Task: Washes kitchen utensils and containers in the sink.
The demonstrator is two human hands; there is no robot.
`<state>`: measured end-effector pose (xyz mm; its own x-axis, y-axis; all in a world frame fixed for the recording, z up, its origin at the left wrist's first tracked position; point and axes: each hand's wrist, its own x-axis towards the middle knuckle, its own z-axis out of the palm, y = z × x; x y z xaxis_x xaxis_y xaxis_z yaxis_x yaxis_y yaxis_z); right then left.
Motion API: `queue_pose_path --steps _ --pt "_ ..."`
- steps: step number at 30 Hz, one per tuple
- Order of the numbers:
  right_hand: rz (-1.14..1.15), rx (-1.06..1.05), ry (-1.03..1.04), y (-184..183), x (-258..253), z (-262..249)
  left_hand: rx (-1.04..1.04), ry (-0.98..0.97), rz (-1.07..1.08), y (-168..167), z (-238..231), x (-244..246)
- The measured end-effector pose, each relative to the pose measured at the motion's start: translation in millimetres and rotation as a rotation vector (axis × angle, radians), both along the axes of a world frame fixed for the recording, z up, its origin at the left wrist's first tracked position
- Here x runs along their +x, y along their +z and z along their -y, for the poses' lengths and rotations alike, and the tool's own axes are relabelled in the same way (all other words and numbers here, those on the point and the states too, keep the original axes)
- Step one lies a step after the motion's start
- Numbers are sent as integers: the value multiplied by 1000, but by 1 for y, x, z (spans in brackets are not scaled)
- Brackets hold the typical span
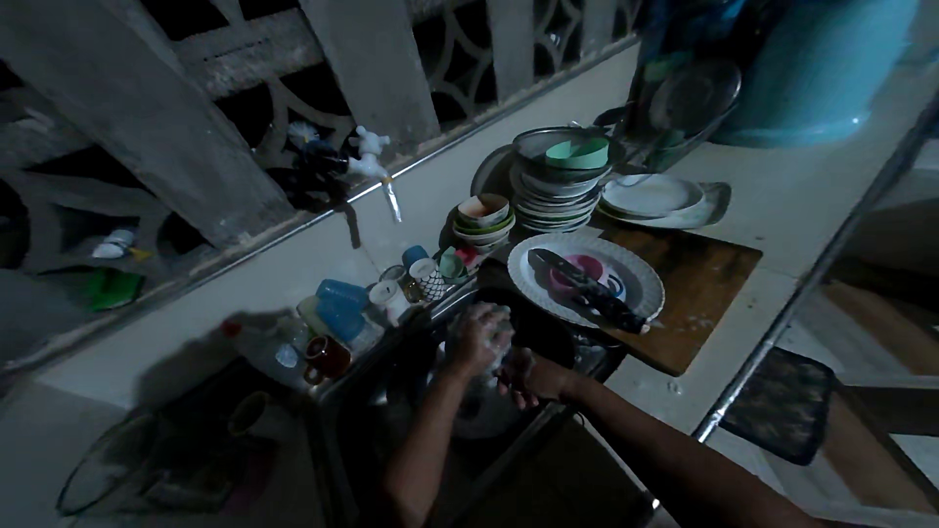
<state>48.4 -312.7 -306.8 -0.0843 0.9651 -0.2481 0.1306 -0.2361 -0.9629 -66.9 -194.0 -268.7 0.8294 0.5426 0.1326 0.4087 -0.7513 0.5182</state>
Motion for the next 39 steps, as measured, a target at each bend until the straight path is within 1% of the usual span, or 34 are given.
queue_pose_path --steps 2,3,4,5,8,9,10,11,12,14,15,17,18,19,20,22,24,25,26,27,29,31,33,35,37,38,39 --pt "-16 1 4 0 -1 2 -152 168 109 6 -15 -3" --pt "-23 -4 3 1 -2 4 -203 263 147 8 -18 -4" --pt "-18 -7 -9 1 -2 4 -212 317 167 7 -18 -6" --pt "2 -10 -19 1 -1 4 -168 307 174 3 -14 -6" --pt "42 -30 -62 -1 0 1 33 116 156 -12 11 -2" --pt "38 -32 -68 -1 0 0 62 94 168 -14 14 -1" --pt "32 -31 -72 -3 -1 1 29 123 177 -12 11 -1" --pt "20 -27 -78 -4 -1 1 -48 197 211 -11 4 -2" --pt "1 -21 -86 -6 0 2 -146 294 306 -15 -7 -5" --pt "-29 -8 -113 -6 3 4 -309 501 504 -30 -32 -11" --pt "-32 -1 -127 -5 5 5 -410 581 565 -38 -38 -15" --pt "-19 -4 -140 -4 10 8 -633 720 556 -58 -39 -22" --pt "-22 -5 -146 -5 12 9 -692 745 484 -71 -36 -26" --pt "-39 -4 -155 -6 14 9 -692 723 365 -88 -32 -32" --pt "-67 -1 -164 -9 15 9 -643 672 203 -106 -30 -38" --pt "-141 16 -197 -14 15 9 -500 509 -195 -135 -20 -52" --pt "-179 63 -226 -20 14 8 -355 331 -525 -153 -8 -62" --pt "-186 91 -238 -24 14 7 -301 288 -632 -156 -2 -64" --pt "-202 119 -247 -28 14 5 -297 281 -702 -154 2 -63" --pt "-217 134 -253 -32 15 4 -306 291 -743 -150 6 -60" --pt "-257 106 -266 -33 15 3 -310 316 -758 -145 8 -59" --pt "-302 33 -286 -27 13 4 -282 325 -721 -148 4 -62" --pt "-315 -19 -315 -19 14 6 -302 347 -681 -145 -6 -61" --pt "-291 -33 -351 -16 14 7 -458 452 -544 -127 -19 -59" --pt "-178 -44 -381 -18 14 4 -663 644 -174 -109 -29 -56" --pt "-85 -63 -383 -18 13 2 -728 733 43 -96 -28 -50" --pt "30 -90 -364 -18 11 -2 -749 781 242 -81 -25 -41"
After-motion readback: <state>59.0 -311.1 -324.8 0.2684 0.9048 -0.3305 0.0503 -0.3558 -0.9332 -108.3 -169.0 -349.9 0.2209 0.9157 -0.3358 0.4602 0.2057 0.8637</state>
